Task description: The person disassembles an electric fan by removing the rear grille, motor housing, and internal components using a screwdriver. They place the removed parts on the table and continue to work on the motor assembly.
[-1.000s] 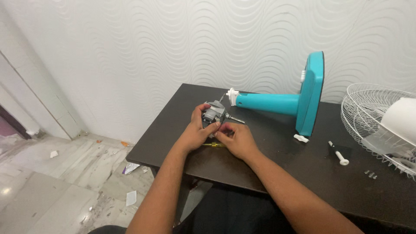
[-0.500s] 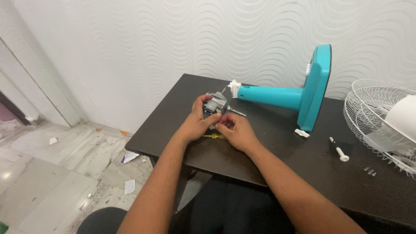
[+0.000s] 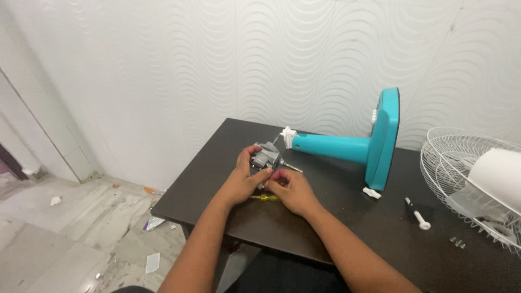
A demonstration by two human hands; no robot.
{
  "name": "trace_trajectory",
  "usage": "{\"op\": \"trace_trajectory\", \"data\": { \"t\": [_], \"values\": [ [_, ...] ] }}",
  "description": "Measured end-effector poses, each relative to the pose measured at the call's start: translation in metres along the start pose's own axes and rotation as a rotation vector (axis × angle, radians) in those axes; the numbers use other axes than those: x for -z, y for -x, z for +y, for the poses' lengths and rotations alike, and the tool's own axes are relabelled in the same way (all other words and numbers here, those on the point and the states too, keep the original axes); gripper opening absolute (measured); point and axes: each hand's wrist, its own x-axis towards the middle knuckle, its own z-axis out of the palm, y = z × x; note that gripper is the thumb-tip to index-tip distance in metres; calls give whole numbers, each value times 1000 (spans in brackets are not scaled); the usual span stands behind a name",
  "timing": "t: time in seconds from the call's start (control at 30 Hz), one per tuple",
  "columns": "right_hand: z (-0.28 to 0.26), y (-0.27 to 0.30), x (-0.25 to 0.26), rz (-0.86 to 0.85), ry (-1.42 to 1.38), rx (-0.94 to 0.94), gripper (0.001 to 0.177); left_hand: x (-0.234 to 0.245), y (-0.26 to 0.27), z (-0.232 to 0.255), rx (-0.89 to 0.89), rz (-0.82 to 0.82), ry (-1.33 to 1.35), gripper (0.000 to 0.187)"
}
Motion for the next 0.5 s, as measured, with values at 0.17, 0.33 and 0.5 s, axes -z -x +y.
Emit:
{"op": "trace_trajectory", "data": {
  "t": [0.17, 0.33, 0.5],
  "values": [
    [3, -6, 0, 16, -78, -15, 15, 1, -3, 2, 165, -28, 26, 71],
    [-5, 0, 1, 122, -70, -6, 12, 0, -2, -2, 72, -7, 23, 70],
    [-30, 11, 10, 280, 151, 20, 16, 0, -1, -5, 84, -6, -14, 70]
  ]
}}
